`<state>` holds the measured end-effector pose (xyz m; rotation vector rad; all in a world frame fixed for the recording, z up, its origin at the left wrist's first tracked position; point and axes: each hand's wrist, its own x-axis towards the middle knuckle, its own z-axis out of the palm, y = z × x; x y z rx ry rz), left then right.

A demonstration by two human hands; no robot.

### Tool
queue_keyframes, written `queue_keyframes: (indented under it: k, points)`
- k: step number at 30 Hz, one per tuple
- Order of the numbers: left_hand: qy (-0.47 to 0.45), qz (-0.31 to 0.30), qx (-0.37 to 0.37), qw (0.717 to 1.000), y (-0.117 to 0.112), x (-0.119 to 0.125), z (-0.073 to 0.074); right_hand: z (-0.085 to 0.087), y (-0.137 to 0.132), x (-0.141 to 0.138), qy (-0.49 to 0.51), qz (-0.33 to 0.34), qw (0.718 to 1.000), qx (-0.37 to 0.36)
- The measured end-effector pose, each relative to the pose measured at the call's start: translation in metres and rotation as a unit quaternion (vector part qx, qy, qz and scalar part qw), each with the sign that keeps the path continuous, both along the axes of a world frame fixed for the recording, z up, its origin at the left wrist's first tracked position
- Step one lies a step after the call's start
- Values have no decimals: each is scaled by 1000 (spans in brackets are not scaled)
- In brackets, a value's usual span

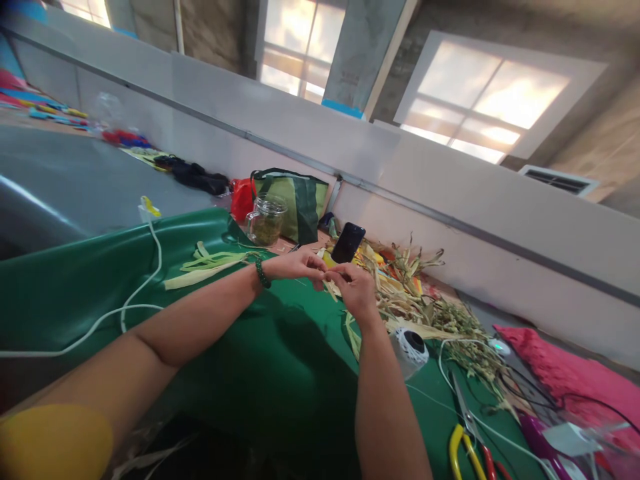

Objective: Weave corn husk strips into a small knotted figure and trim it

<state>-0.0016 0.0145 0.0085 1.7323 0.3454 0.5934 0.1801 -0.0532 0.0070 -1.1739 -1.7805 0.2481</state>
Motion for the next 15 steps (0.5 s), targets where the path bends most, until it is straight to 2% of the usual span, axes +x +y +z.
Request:
queue_keyframes:
  k: [3,5,7,10,15]
  points:
    - [-29,42,-45,998,4,1,-3,-2,1,-3,-11,-37,994,99]
    - [-49,70,-74,994,6,2,-3,0,-1,-3,-70,-62,976,195]
    - [-59,81,-91,991,6,1,-3,3,-4,-3,-152,-73,952,256]
    - [-60,75,-99,990,4,2,-1,6,-6,-2,-240,-70,930,268]
    - [-70,89,-96,989,1,4,-2,5,-8,-8,-317,-81,907,263]
